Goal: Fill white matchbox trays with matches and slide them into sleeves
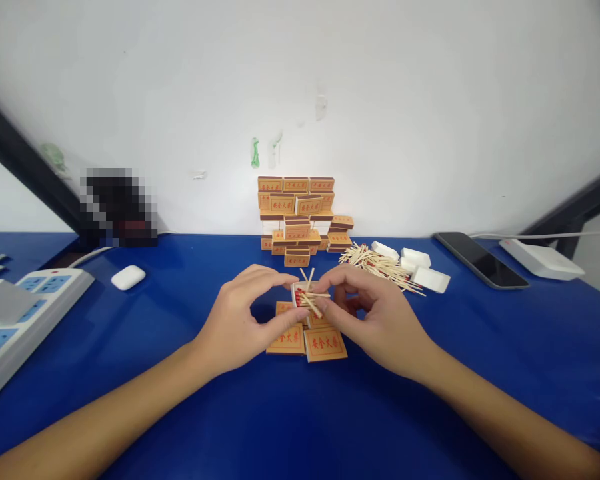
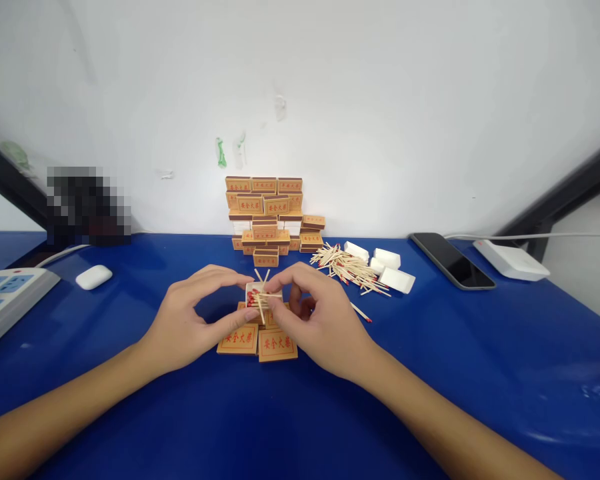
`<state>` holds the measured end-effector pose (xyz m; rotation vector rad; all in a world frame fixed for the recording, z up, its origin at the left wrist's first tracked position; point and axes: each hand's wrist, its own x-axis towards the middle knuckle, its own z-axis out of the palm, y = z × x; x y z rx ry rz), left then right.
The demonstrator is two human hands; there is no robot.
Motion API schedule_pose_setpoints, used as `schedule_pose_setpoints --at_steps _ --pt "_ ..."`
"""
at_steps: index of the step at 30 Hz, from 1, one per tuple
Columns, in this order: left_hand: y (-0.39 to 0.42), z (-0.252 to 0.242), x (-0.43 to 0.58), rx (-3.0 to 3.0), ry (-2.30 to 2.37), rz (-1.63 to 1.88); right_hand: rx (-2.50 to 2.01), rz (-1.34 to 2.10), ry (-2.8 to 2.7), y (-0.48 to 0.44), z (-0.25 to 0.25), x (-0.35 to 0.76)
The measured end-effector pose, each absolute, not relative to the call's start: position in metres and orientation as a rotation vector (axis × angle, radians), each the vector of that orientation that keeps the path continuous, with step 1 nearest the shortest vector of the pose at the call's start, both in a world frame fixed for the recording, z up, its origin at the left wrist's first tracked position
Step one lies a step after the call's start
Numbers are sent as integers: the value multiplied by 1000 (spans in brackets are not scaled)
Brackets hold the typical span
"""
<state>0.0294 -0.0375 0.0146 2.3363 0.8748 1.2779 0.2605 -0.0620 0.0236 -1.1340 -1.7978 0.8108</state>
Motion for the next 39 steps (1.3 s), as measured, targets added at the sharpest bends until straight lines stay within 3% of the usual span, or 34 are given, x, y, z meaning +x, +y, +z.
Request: schedule_pose_setpoints --at_steps 13,23,32,39 --pt "-34 14 27 2345 947 1256 -1090 298 -1987 -61 29 267" --pt "-30 12 25 2359 1034 1283 -1239 699 -2308 -79 37 253" --pt "-28 14 24 2367 1020 1319 -1178 675 -2367 -81 44 251" --pt "-30 14 24 2398 970 1304 -1182 508 -2086 -71 49 258"
